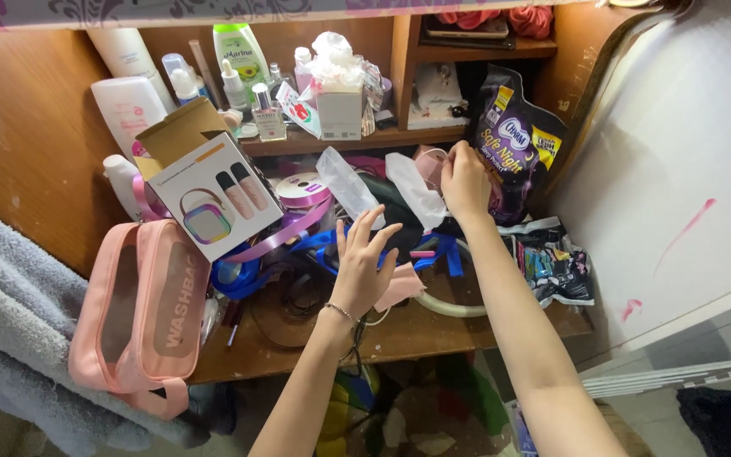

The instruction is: The person packs a pink portable charger, a white cable, and a white paper sheet into a white box labeled 'Wireless Karaoke Speaker' and closes it. They then place the box on the floor and put a black pouch into a green pouch.

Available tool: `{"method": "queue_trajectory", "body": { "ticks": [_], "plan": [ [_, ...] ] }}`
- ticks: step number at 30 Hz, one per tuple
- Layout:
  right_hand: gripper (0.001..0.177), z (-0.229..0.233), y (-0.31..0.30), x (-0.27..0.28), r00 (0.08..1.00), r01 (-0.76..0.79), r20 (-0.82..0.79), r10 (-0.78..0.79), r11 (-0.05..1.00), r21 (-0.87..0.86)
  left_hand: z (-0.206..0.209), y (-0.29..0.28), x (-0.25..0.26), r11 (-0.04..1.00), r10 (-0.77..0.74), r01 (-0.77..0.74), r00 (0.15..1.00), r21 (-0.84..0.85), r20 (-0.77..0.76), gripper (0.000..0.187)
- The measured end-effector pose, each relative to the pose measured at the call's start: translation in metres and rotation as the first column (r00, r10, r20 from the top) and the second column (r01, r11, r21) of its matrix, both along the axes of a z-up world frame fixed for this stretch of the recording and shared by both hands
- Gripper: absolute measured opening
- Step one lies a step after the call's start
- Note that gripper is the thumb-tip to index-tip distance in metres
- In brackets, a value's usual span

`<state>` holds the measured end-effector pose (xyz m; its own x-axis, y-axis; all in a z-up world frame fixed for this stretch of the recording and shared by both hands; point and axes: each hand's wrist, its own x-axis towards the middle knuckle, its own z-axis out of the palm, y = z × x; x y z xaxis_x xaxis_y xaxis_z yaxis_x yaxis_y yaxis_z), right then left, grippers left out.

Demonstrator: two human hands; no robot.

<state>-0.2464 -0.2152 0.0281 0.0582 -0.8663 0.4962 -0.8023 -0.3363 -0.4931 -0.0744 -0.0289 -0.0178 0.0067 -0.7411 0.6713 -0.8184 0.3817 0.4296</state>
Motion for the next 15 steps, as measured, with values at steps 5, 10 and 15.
{"method": "queue_trajectory", "body": {
  "ticks": [5,10,15],
  "plan": [
    [0.004,0.021,0.018,-0.001,0.991,-0.036,0.114,0.068,0.964,-0.265,0.009,0.001,0.0,0.998,0.005,-0.01,0.997,-0.066,-0.073,0.054],
    [0.01,0.05,0.038,-0.006,0.984,-0.094,0.09,0.156,0.871,-0.482,0.024,0.006,-0.004,0.991,-0.002,-0.018,0.989,-0.134,-0.145,0.061],
    [0.017,0.084,0.068,0.004,0.954,-0.145,0.142,0.264,0.821,-0.553,0.035,0.009,-0.006,0.979,-0.034,-0.014,0.972,-0.203,-0.233,0.062]
  ]
}}
